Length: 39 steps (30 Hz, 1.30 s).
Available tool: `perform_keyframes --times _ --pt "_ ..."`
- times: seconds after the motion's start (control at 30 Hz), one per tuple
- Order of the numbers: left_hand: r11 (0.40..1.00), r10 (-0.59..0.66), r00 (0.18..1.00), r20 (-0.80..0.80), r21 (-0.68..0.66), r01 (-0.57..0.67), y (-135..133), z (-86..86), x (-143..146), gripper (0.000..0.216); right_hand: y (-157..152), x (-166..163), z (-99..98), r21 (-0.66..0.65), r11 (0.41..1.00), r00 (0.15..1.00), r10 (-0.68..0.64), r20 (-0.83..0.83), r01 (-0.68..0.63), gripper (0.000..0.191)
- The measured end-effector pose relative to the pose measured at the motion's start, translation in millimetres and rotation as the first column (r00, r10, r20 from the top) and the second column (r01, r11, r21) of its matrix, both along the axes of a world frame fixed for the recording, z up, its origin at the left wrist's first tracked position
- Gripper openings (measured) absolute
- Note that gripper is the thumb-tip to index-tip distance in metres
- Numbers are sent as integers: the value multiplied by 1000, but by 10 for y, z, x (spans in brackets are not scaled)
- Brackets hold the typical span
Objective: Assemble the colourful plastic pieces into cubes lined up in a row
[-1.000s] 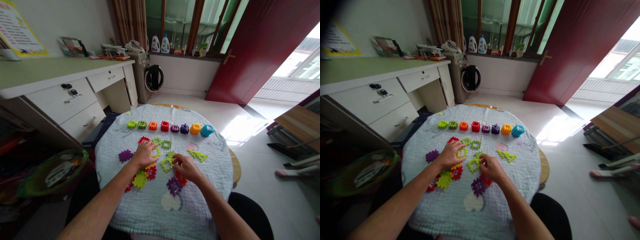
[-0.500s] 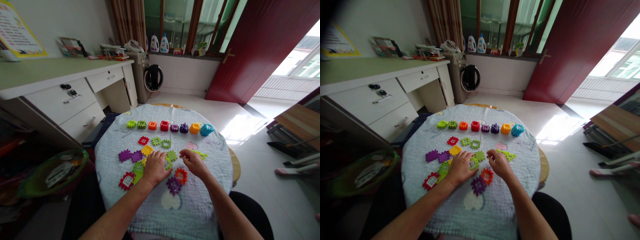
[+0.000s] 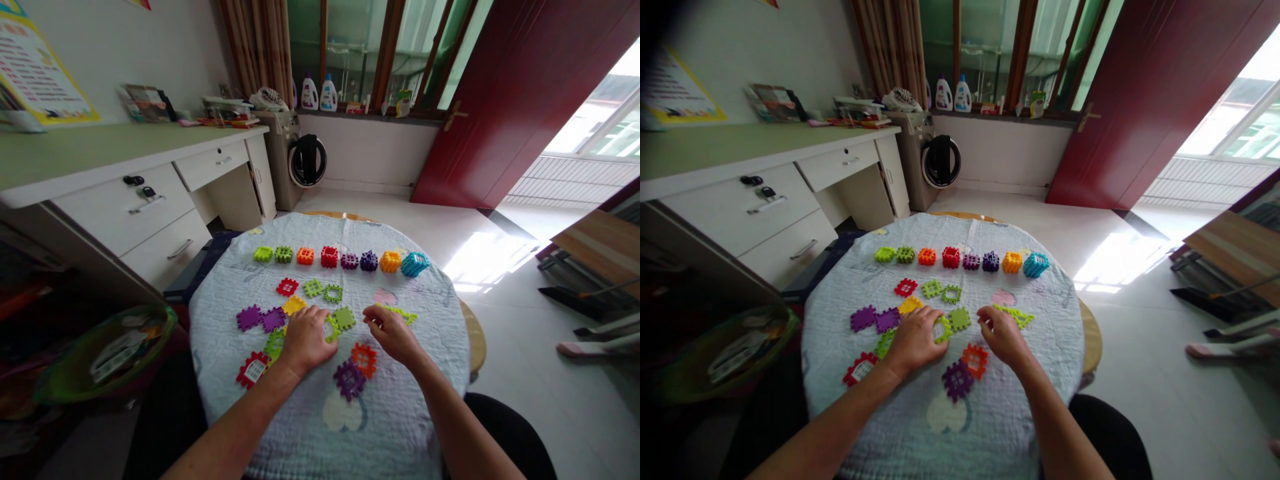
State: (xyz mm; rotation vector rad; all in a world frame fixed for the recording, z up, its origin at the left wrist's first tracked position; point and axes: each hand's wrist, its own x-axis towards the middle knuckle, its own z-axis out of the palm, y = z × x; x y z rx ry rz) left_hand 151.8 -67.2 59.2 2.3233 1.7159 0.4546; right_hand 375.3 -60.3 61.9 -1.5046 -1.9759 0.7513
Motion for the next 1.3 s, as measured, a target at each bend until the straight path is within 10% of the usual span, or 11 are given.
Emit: perform_keyframes --times 0.23,0.47,0.87,1.3 --pt "982 109 994 -30 161 -103 757 301 -988 47 0 51 -21 -46 999 1000 2 22 -1 24" --pt "982 184 937 -296 11 -189 1706 355 -1749 59 -9 -2 -23 -84 996 997 32 69 -26 26" --pt "977 119 913 -391 -117 -177 2371 240 -1797 67 15 8 -146 -115 993 996 41 84 -31 28" --pt "985 83 949 -306 -121 -125 2364 157 -1869 82 23 -12 -115 -90 994 994 72 82 -64 26"
